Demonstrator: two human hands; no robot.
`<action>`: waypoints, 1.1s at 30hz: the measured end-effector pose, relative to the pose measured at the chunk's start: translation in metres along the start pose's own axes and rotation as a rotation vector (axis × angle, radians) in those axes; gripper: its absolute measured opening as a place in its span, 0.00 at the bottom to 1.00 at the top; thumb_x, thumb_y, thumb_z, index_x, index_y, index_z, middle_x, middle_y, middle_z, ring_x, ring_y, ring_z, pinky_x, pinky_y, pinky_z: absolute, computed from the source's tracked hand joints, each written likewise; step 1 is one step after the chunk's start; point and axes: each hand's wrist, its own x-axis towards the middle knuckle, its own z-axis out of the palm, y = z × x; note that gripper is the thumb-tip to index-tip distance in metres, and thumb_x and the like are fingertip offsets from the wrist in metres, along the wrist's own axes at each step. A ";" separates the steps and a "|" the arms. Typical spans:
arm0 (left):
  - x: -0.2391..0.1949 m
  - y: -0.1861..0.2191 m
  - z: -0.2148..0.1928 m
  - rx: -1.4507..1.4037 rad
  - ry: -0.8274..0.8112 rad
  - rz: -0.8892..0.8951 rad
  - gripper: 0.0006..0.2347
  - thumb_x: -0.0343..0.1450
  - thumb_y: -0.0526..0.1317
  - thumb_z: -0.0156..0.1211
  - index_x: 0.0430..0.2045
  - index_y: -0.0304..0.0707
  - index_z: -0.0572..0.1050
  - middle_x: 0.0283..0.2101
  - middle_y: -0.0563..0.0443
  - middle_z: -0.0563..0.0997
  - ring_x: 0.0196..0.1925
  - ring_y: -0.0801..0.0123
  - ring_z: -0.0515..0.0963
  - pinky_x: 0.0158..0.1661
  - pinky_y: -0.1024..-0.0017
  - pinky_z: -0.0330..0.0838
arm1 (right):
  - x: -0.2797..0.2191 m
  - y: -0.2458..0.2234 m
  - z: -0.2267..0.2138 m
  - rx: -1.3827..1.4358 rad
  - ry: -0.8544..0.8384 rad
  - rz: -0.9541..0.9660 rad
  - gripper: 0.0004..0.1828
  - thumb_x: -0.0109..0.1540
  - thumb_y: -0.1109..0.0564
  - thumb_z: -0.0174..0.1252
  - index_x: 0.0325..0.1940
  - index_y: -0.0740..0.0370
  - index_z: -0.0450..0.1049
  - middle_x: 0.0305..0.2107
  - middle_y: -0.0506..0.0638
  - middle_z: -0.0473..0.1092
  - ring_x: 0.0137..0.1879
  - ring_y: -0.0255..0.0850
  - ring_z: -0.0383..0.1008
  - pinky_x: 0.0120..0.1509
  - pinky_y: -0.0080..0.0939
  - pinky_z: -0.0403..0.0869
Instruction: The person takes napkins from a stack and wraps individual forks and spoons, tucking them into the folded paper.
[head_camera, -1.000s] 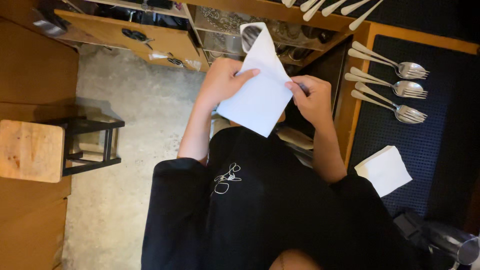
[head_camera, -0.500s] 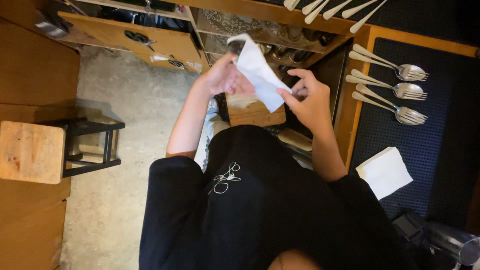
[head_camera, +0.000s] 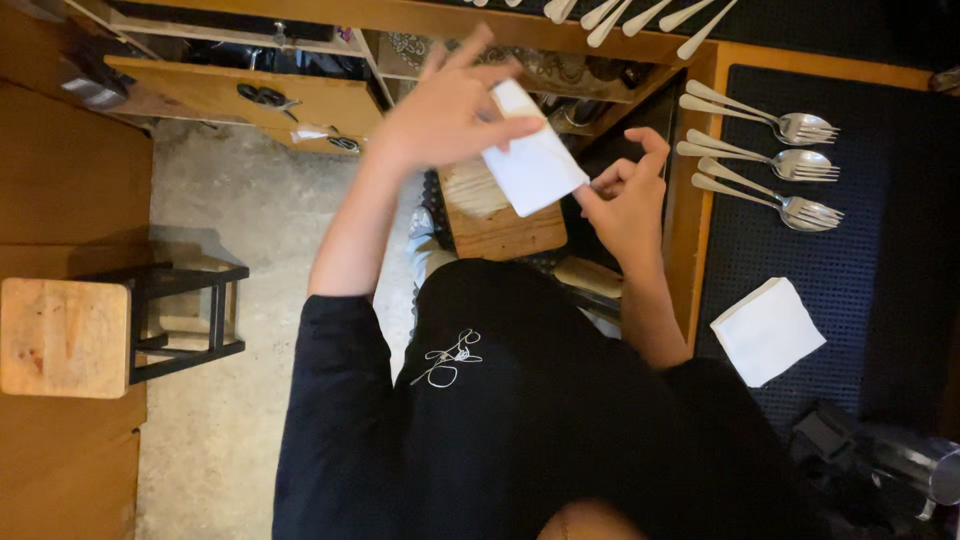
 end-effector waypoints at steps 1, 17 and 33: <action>-0.003 0.014 0.012 0.332 0.219 -0.124 0.24 0.68 0.62 0.60 0.21 0.38 0.85 0.63 0.29 0.70 0.72 0.36 0.48 0.63 0.32 0.34 | 0.002 0.000 0.001 -0.001 0.005 -0.002 0.41 0.61 0.68 0.68 0.68 0.66 0.48 0.26 0.51 0.71 0.29 0.36 0.76 0.33 0.34 0.74; 0.013 -0.024 0.154 -1.106 0.650 -0.167 0.05 0.74 0.34 0.63 0.40 0.30 0.80 0.40 0.50 0.86 0.43 0.74 0.83 0.49 0.74 0.77 | 0.025 0.027 0.016 0.069 0.224 -0.040 0.36 0.60 0.66 0.74 0.60 0.65 0.55 0.25 0.50 0.68 0.28 0.33 0.70 0.30 0.33 0.68; 0.035 -0.055 0.185 -1.087 0.764 -0.208 0.11 0.75 0.25 0.56 0.50 0.26 0.78 0.46 0.48 0.84 0.43 0.76 0.79 0.44 0.75 0.74 | -0.009 0.028 0.054 0.647 0.037 -0.006 0.18 0.69 0.71 0.47 0.56 0.59 0.51 0.34 0.53 0.65 0.27 0.33 0.65 0.27 0.31 0.64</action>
